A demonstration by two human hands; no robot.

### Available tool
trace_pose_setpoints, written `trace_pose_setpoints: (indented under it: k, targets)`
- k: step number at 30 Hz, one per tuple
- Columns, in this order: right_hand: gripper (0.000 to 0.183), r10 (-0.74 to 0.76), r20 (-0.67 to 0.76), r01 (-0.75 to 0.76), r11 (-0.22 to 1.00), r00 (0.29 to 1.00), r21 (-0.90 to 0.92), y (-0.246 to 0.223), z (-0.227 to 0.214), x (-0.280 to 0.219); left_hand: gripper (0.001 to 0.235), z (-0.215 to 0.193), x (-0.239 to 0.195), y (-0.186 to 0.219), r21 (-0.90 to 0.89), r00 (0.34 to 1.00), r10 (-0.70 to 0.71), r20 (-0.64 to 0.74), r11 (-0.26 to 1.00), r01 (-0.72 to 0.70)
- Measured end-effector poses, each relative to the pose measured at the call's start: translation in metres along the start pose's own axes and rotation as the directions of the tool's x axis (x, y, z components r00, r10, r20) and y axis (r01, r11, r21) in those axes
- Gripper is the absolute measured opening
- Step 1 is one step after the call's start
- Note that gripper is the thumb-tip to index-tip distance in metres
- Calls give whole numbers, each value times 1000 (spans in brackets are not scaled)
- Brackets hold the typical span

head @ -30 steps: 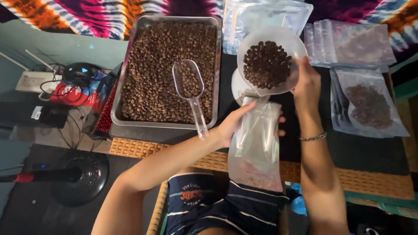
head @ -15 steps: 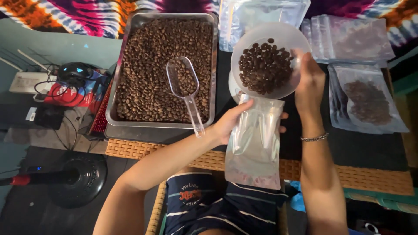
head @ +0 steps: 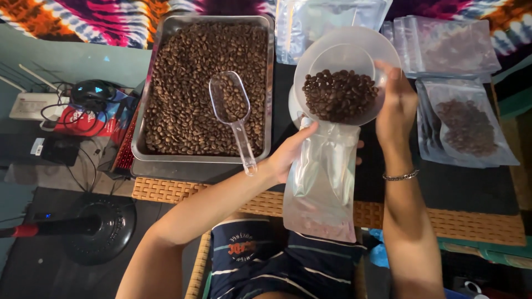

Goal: Weighing roasted coffee beans on a digital scale and transferring them into small packaging bags.

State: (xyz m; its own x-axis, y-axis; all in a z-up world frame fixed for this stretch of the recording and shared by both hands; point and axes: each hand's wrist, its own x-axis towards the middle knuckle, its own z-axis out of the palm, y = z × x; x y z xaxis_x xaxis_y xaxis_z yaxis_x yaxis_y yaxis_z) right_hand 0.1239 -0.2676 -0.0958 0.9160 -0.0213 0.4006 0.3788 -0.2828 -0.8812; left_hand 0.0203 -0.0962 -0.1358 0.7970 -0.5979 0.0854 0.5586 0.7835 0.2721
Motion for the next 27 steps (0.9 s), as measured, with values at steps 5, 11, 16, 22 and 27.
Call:
trace_pose_setpoints:
  k: [5,11,16,22,27]
  targets:
    - [57,-44,-21,44,999,999,-27,2,-1,0,75,2,3,4,85,991,-33,-130,995,44]
    - [54,-86,-41,83,994,995,-68,19,-4,-2,75,9,2,4,106,983,-28,-180,993,48]
    - [55,-146,-48,141,985,988,-98,20,-4,-2,74,5,3,5,94,984,-58,-166,993,75]
    - [55,-259,-67,248,959,964,-137,25,-4,1,74,-1,5,4,89,988,-64,-141,993,77]
    - [54,-304,-71,289,942,950,-170,25,-4,1,74,1,6,4,109,985,-50,-163,992,68]
